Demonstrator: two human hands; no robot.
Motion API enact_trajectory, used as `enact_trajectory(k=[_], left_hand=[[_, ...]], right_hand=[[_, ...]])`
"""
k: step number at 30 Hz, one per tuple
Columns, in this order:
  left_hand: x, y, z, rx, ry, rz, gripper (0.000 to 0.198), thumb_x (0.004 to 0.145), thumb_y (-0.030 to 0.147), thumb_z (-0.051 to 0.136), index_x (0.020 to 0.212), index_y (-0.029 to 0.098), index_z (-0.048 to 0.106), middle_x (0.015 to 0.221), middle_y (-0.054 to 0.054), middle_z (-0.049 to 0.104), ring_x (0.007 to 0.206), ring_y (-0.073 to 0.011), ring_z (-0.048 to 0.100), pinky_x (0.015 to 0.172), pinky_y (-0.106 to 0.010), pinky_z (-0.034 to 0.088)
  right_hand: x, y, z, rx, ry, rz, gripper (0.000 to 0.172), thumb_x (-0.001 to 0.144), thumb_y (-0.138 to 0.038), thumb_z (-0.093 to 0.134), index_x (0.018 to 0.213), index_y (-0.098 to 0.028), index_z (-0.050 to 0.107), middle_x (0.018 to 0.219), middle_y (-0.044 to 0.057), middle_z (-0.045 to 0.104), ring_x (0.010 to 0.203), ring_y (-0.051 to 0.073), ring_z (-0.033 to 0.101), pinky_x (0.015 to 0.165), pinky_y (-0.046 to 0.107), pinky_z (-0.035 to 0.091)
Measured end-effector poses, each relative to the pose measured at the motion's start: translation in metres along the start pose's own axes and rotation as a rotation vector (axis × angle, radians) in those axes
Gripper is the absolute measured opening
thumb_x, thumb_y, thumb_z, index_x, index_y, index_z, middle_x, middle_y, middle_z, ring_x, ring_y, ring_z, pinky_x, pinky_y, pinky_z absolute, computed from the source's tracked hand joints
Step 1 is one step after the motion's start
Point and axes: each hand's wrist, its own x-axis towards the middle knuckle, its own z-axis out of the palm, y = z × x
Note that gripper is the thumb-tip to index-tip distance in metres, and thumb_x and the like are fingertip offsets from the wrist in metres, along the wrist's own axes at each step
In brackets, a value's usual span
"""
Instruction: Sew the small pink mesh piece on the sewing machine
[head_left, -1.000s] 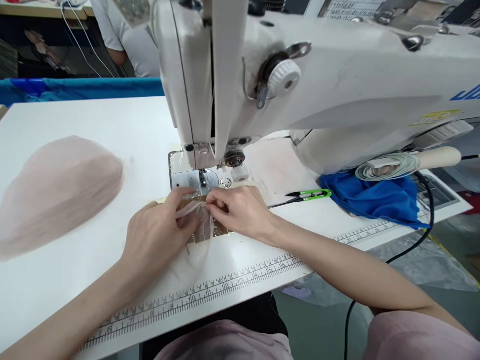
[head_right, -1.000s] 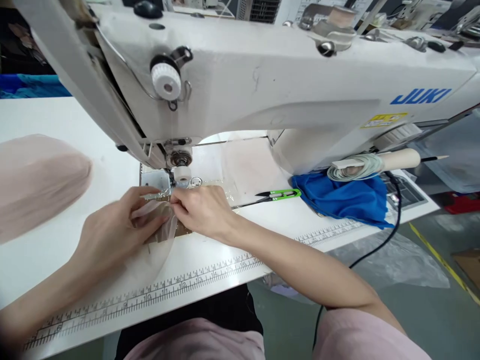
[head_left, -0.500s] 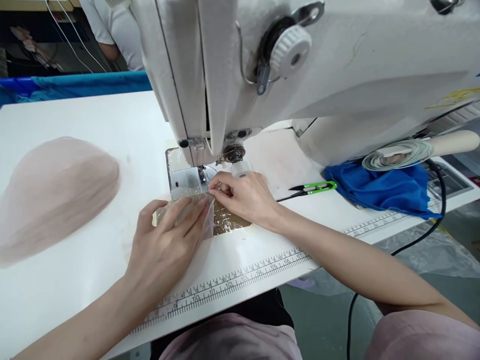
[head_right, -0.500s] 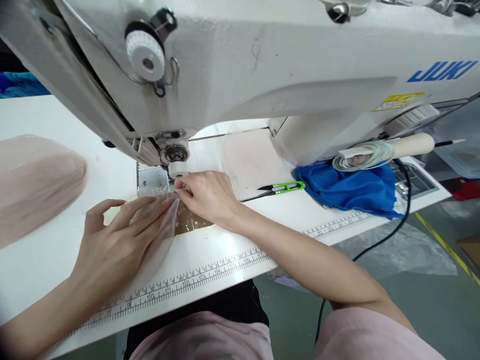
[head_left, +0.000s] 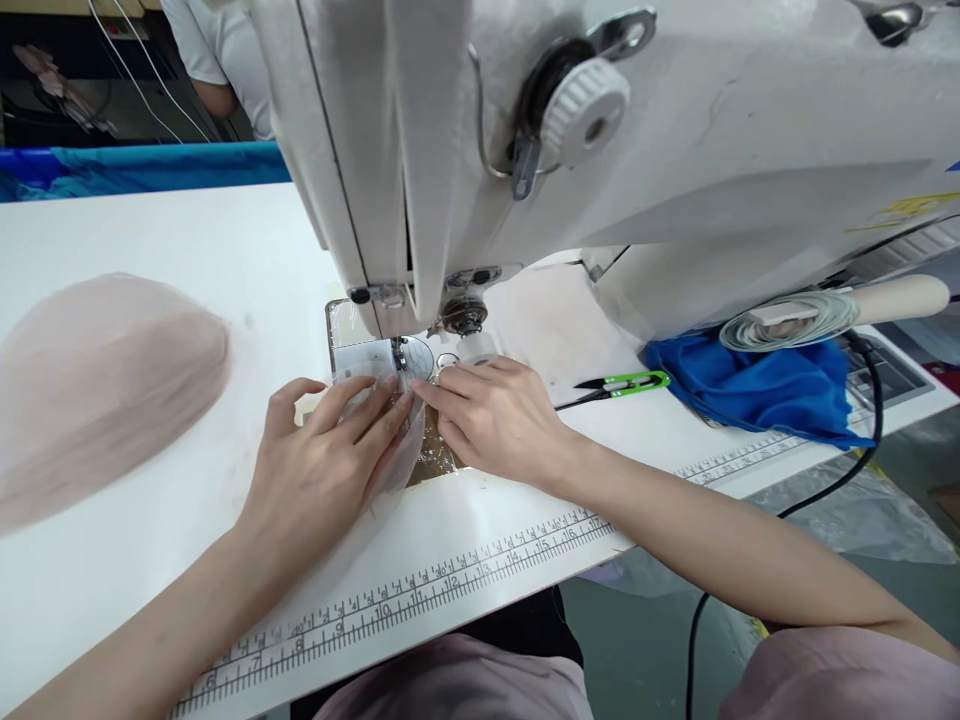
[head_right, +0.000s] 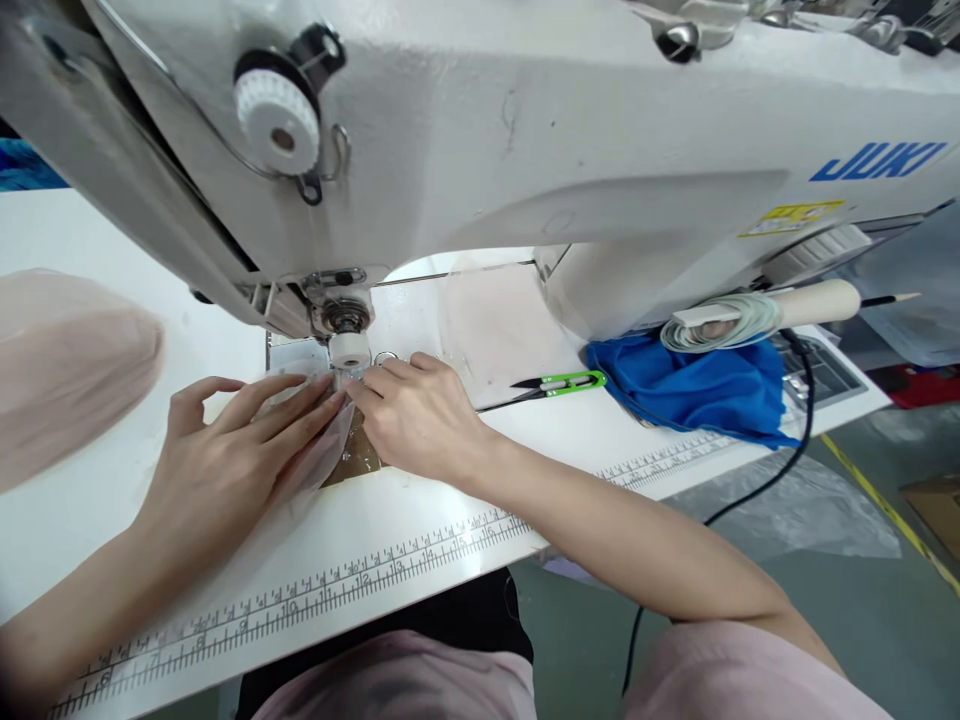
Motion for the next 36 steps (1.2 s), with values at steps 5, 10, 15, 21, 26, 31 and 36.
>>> enact_trajectory(k=[5, 10, 15, 21, 26, 31, 36], left_hand=[[0.003, -0.001, 0.006, -0.03, 0.028, -0.05, 0.036, 0.097, 0.023, 0.052, 0.133, 0.02, 0.055, 0.128, -0.007, 0.067, 0.123, -0.0272, 0.058, 0.097, -0.05, 0.034], [0.006, 0.0, 0.006, -0.022, 0.065, -0.039, 0.035, 0.097, 0.024, 0.054, 0.131, 0.018, 0.057, 0.126, -0.008, 0.068, 0.121, -0.0274, 0.059, 0.095, -0.049, 0.034], [0.006, 0.0, 0.007, -0.041, 0.057, -0.056, 0.035, 0.098, 0.023, 0.052, 0.132, 0.019, 0.057, 0.126, -0.008, 0.068, 0.121, -0.0277, 0.059, 0.096, -0.05, 0.033], [0.006, 0.002, 0.008, -0.019, 0.066, -0.056, 0.037, 0.096, 0.023, 0.056, 0.132, 0.018, 0.056, 0.124, -0.008, 0.069, 0.118, -0.0275, 0.061, 0.095, -0.049, 0.034], [0.007, 0.002, 0.005, -0.014, 0.071, -0.056, 0.035, 0.096, 0.023, 0.055, 0.131, 0.019, 0.057, 0.125, -0.008, 0.069, 0.117, -0.0265, 0.061, 0.095, -0.05, 0.034], [0.008, 0.002, 0.003, -0.025, 0.058, -0.063, 0.032, 0.097, 0.023, 0.054, 0.128, 0.018, 0.059, 0.124, -0.007, 0.069, 0.117, -0.0263, 0.062, 0.096, -0.05, 0.034], [0.011, 0.002, 0.005, -0.015, 0.084, -0.057, 0.031, 0.098, 0.024, 0.052, 0.128, 0.017, 0.058, 0.121, -0.008, 0.07, 0.116, -0.0264, 0.062, 0.096, -0.049, 0.035]], right_hand=[[0.001, 0.001, 0.002, -0.039, 0.056, 0.01, 0.036, 0.086, -0.008, 0.046, 0.111, -0.012, 0.072, 0.084, 0.004, 0.073, 0.068, 0.015, 0.055, 0.057, 0.032, 0.027], [0.002, 0.001, 0.002, -0.06, 0.022, 0.02, 0.035, 0.088, -0.008, 0.045, 0.11, -0.012, 0.071, 0.086, 0.005, 0.073, 0.068, 0.015, 0.055, 0.058, 0.033, 0.027], [0.003, 0.001, 0.001, -0.062, 0.022, 0.019, 0.033, 0.089, -0.009, 0.045, 0.109, -0.012, 0.071, 0.088, 0.005, 0.074, 0.069, 0.015, 0.057, 0.058, 0.033, 0.028], [0.002, 0.002, 0.003, -0.046, 0.007, 0.018, 0.032, 0.089, -0.009, 0.046, 0.111, -0.012, 0.07, 0.092, 0.006, 0.075, 0.071, 0.015, 0.058, 0.062, 0.033, 0.032], [0.003, 0.002, 0.003, -0.039, -0.007, 0.025, 0.032, 0.09, -0.008, 0.046, 0.11, -0.011, 0.07, 0.092, 0.007, 0.075, 0.071, 0.015, 0.059, 0.063, 0.033, 0.032], [0.004, 0.001, 0.004, -0.043, 0.009, 0.019, 0.034, 0.09, -0.007, 0.045, 0.112, -0.01, 0.07, 0.088, 0.005, 0.074, 0.07, 0.016, 0.059, 0.063, 0.033, 0.032], [0.004, 0.001, 0.005, -0.043, 0.004, 0.029, 0.033, 0.09, -0.008, 0.044, 0.111, -0.009, 0.07, 0.088, 0.006, 0.074, 0.07, 0.016, 0.058, 0.064, 0.034, 0.031]])
